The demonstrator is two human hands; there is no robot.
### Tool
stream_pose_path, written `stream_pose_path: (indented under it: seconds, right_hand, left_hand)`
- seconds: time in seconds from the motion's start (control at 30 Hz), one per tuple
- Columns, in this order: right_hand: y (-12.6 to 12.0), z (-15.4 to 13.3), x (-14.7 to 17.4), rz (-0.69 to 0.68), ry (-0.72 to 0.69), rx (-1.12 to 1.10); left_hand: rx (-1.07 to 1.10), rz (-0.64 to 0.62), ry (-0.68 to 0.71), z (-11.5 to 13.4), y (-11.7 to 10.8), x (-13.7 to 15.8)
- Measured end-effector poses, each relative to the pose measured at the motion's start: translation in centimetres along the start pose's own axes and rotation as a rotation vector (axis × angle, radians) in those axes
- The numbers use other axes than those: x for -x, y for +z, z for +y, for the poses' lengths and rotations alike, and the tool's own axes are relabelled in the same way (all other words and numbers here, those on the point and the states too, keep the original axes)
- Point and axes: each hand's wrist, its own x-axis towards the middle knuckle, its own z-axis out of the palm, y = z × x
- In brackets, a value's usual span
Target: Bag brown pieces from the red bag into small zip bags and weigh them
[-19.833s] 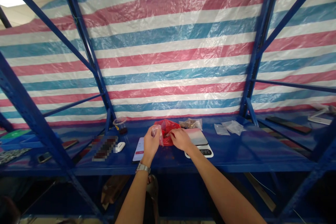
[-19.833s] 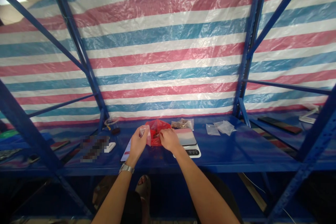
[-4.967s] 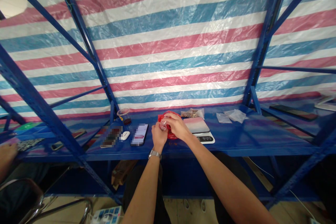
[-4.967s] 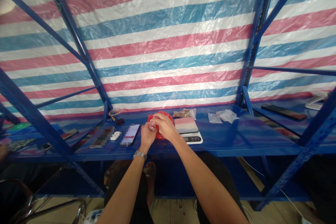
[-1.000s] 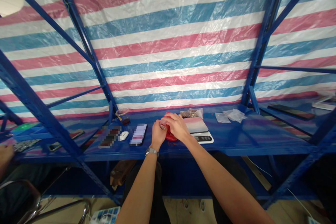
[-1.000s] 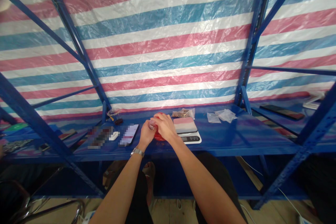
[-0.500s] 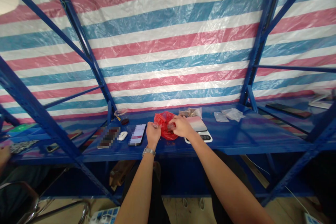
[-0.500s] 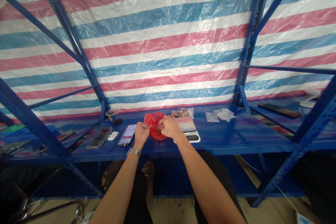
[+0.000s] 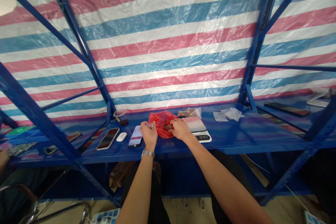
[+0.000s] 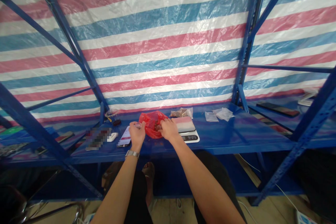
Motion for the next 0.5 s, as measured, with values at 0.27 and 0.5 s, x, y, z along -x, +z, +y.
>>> stream_pose_path:
  seconds: [0.27, 0.5]
  right_hand:
    - [0.8, -1.6, 0.0, 0.032, 0.057, -0.007]
    - [0.7, -1.7, -0.3, 0.067, 0.078, -0.126]
  left_hand:
    - [-0.188, -0.255, -0.03, 0.9, -2.0, 1.4]
    - [-0.179, -0.302, -0.083, 0.9, -1.3, 2.0]
